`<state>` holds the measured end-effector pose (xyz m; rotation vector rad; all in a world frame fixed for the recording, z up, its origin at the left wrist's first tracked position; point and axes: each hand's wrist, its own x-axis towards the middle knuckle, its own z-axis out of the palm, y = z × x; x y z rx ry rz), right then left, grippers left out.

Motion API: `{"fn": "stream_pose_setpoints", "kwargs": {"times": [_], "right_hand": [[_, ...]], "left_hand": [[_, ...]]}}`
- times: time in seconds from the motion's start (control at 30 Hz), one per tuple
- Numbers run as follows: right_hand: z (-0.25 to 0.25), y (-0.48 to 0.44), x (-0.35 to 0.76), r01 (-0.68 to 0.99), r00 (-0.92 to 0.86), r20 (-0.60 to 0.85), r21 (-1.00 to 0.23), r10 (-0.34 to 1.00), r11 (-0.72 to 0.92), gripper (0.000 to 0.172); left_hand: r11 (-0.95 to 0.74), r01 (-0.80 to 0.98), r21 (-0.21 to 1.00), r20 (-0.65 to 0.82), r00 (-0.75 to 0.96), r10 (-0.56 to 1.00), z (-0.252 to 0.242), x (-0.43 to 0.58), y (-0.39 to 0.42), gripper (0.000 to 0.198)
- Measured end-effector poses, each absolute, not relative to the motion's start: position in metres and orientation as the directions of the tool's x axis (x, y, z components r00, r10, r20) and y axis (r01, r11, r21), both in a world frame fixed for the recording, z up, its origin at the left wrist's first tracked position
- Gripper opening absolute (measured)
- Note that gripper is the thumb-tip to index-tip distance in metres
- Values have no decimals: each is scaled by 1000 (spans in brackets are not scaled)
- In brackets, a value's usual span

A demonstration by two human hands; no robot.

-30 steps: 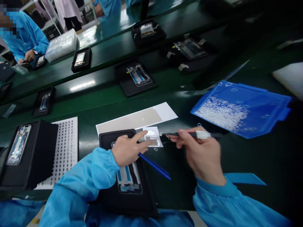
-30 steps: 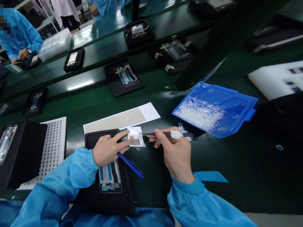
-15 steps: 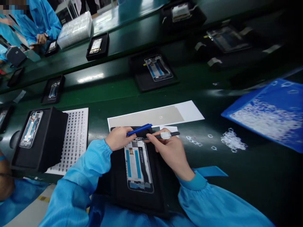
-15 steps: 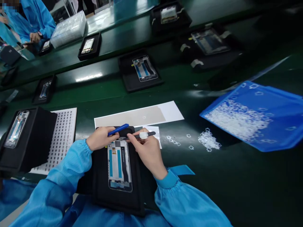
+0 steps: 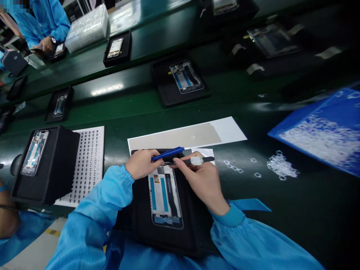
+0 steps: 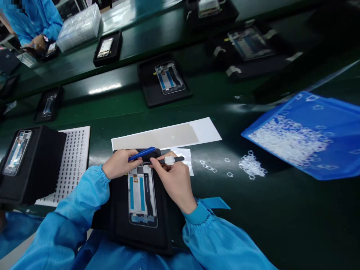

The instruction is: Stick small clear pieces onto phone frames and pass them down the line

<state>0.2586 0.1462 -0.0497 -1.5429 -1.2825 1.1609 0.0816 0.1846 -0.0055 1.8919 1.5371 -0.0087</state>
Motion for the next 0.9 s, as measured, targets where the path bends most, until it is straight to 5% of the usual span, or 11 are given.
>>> {"fn": "stream_pose_setpoints", "kwargs": {"times": [0.27,0.73,0.9], "right_hand": [[-48,144,260,285,94,-12,-958,996,-39,30],[-51,146,254,532,30,217,-830,976,168,32],[-51,139,263,282,150,118,-957,982,72,33]], "left_hand": [[-124,931,342,-435,274,858,-4,86,183,25],[-102,926,365,-446,269,854,-1,90,185,23],[-7,883,469,-284,158,946,4,68,157,28]]}}
